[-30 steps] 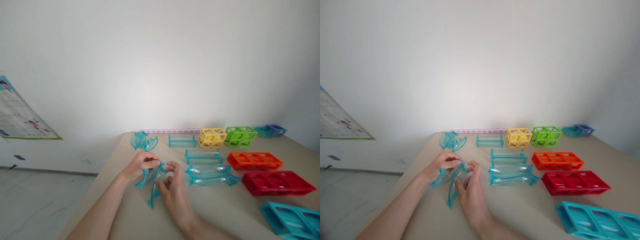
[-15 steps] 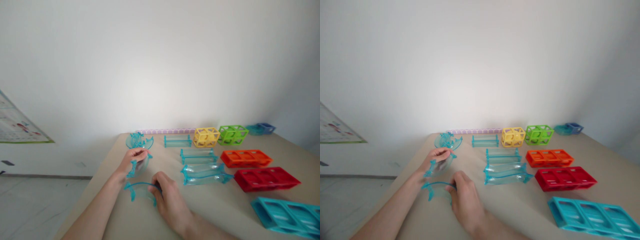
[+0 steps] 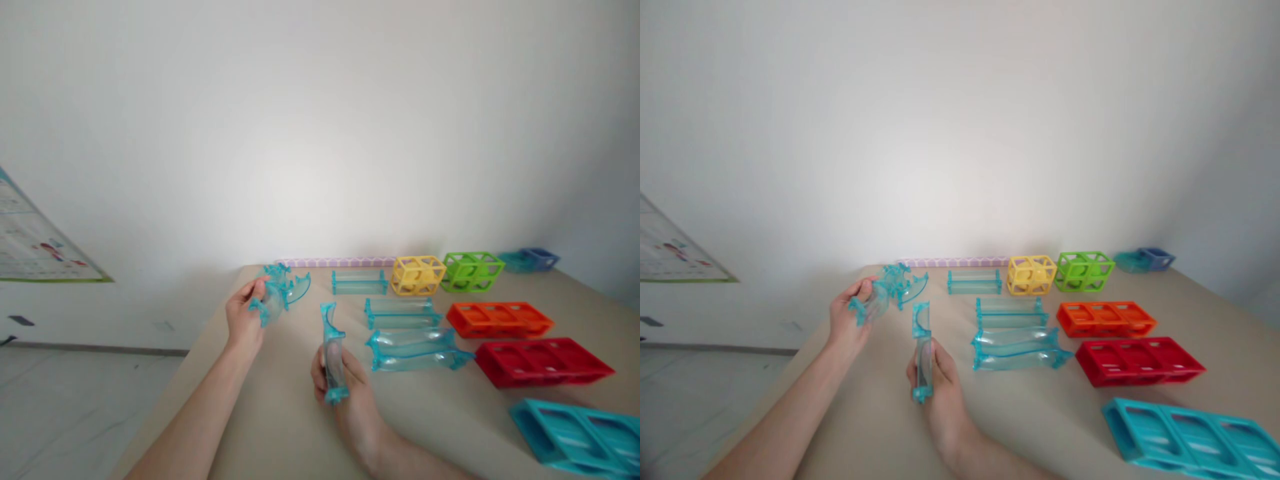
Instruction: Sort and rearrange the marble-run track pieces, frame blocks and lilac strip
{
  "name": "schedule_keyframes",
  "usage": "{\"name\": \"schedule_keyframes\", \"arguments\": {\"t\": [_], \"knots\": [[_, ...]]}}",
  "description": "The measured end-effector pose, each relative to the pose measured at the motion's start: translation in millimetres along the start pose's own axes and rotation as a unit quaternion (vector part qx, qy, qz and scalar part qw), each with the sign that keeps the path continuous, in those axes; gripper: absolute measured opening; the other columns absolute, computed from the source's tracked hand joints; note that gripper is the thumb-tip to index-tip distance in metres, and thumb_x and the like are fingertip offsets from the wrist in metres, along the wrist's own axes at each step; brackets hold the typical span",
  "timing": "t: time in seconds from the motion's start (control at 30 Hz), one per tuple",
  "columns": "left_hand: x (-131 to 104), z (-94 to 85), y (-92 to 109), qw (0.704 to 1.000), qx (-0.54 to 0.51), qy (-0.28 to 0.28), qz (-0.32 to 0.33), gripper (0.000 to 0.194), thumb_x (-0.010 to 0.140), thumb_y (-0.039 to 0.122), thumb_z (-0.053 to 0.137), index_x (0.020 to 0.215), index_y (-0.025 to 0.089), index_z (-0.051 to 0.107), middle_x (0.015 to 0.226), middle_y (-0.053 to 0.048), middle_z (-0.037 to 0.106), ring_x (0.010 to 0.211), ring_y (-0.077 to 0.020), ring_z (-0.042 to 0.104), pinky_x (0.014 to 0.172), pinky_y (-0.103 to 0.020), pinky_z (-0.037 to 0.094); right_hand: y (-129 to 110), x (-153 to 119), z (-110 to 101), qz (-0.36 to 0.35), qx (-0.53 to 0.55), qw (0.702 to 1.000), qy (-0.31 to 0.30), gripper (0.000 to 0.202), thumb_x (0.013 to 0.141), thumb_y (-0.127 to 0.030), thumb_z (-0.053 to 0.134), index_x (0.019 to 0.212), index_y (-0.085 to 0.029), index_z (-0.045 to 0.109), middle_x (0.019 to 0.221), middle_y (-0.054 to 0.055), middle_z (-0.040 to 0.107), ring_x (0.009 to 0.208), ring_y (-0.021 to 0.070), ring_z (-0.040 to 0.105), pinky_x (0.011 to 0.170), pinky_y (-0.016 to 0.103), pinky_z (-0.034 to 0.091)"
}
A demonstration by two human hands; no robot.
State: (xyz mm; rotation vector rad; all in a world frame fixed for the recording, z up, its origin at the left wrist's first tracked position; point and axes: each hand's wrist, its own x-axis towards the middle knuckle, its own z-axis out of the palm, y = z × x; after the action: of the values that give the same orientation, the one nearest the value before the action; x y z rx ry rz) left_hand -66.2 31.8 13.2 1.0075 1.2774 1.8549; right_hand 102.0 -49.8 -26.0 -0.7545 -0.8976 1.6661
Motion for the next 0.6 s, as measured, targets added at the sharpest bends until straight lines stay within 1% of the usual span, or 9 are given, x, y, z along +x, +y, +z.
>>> {"name": "schedule_keyframes", "arguments": {"t": [0.07, 0.1, 0.13, 0.2, 0.27, 0.33, 0.4, 0.47, 0.6], "knots": [[0.1, -1.6, 1.2, 1.000, -0.007, 0.020, 0.016, 0.035, 0.066, 0.044, 0.073, 0.083, 0.014, 0.070, 0.055, 0.005, 0.050, 0.044, -0.0055, 0.037, 0.041, -0.018, 0.026, -0.4, 1.1, -0.3, 0.021, -0.012, 0.999, 0.034, 0.053, 0.073, -0.071, 0.059, 0.067, -0.019, 0.048, 0.055, -0.005, 0.043, 0.045, 0.0073, 0.033, 0.039, 0.018, 0.027], [-1.9, -1.8, 2.0, 1.000, -0.003, 0.007, 0.017, 0.033, 0.066, 0.042, 0.075, 0.083, 0.014, 0.071, 0.054, 0.005, 0.050, 0.044, -0.0052, 0.036, 0.041, -0.018, 0.025, -0.3, 1.9, -0.2, 0.036, -0.023, 0.998, 0.055, 0.053, 0.072, -0.071, 0.060, 0.070, -0.020, 0.048, 0.056, -0.005, 0.043, 0.044, 0.0068, 0.032, 0.037, 0.017, 0.026], [-5.1, -1.5, 2.7, 1.000, 0.007, -0.028, 0.013, 0.032, 0.066, 0.040, 0.076, 0.084, 0.013, 0.072, 0.053, 0.005, 0.048, 0.042, -0.0047, 0.035, 0.040, -0.018, 0.024, -0.1, 2.7, 0.1, 0.051, -0.036, 0.995, 0.075, 0.052, 0.072, -0.071, 0.060, 0.072, -0.021, 0.048, 0.057, -0.006, 0.043, 0.043, 0.0064, 0.032, 0.034, 0.016, 0.024], [-13.5, 0.3, 3.3, 0.990, 0.033, -0.137, -0.002, 0.031, 0.070, 0.037, 0.076, 0.089, 0.013, 0.074, 0.052, 0.006, 0.043, 0.039, -0.0032, 0.030, 0.039, -0.018, 0.020, 0.6, 4.4, 1.0, 0.062, -0.067, 0.991, 0.096, 0.051, 0.071, -0.071, 0.060, 0.074, -0.022, 0.046, 0.056, -0.008, 0.040, 0.040, 0.0060, 0.031, 0.030, 0.014, 0.023], [-21.5, 2.6, 2.6, 0.969, 0.053, -0.240, -0.008, 0.031, 0.075, 0.038, 0.072, 0.095, 0.015, 0.075, 0.058, 0.005, 0.044, 0.038, -0.0022, 0.029, 0.038, -0.019, 0.020, 1.7, 6.3, 2.0, 0.052, -0.102, 0.990, 0.087, 0.050, 0.073, -0.070, 0.059, 0.072, -0.022, 0.043, 0.054, -0.009, 0.035, 0.038, 0.0057, 0.029, 0.025, 0.013, 0.024], [-26.2, 4.2, 1.5, 0.954, 0.058, -0.294, 0.000, 0.030, 0.079, 0.039, 0.068, 0.098, 0.016, 0.075, 0.067, 0.003, 0.047, 0.039, -0.0021, 0.032, 0.038, -0.019, 0.023, 2.6, 7.8, 2.5, 0.040, -0.125, 0.989, 0.063, 0.050, 0.074, -0.069, 0.058, 0.070, -0.022, 0.042, 0.053, -0.010, 0.033, 0.035, 0.0052, 0.029, 0.022, 0.015, 0.028], [-27.1, 4.8, 0.8, 0.949, 0.058, -0.311, 0.014, 0.029, 0.082, 0.039, 0.066, 0.099, 0.017, 0.075, 0.069, 0.003, 0.046, 0.041, -0.0027, 0.034, 0.039, -0.020, 0.025, 2.7, 8.7, 2.7, 0.037, -0.128, 0.990, 0.043, 0.050, 0.074, -0.068, 0.057, 0.069, -0.021, 0.043, 0.053, -0.010, 0.035, 0.033, 0.0051, 0.031, 0.022, 0.018, 0.035], [-26.3, 4.7, 1.0, 0.948, 0.061, -0.310, 0.033, 0.026, 0.083, 0.036, 0.065, 0.098, 0.018, 0.075, 0.070, 0.002, 0.047, 0.044, -0.0035, 0.037, 0.041, -0.020, 0.027, 1.8, 8.9, 2.4, 0.047, -0.117, 0.992, 0.030, 0.049, 0.074, -0.067, 0.059, 0.070, -0.021, 0.045, 0.052, -0.010, 0.035, 0.032, 0.0054, 0.033, 0.023, 0.021, 0.041], [-27.1, 4.8, 2.9, 0.943, 0.100, -0.301, 0.105, 0.022, 0.084, 0.033, 0.063, 0.095, 0.019, 0.076, 0.075, -0.001, 0.055, 0.049, -0.0059, 0.045, 0.045, -0.021, 0.035, -0.6, 8.3, 1.3, 0.063, -0.073, 0.995, 0.029, 0.044, 0.075, -0.061, 0.061, 0.071, -0.020, 0.046, 0.048, -0.011, 0.036, 0.033, 0.0051, 0.033, 0.027, 0.023, 0.047]]}}
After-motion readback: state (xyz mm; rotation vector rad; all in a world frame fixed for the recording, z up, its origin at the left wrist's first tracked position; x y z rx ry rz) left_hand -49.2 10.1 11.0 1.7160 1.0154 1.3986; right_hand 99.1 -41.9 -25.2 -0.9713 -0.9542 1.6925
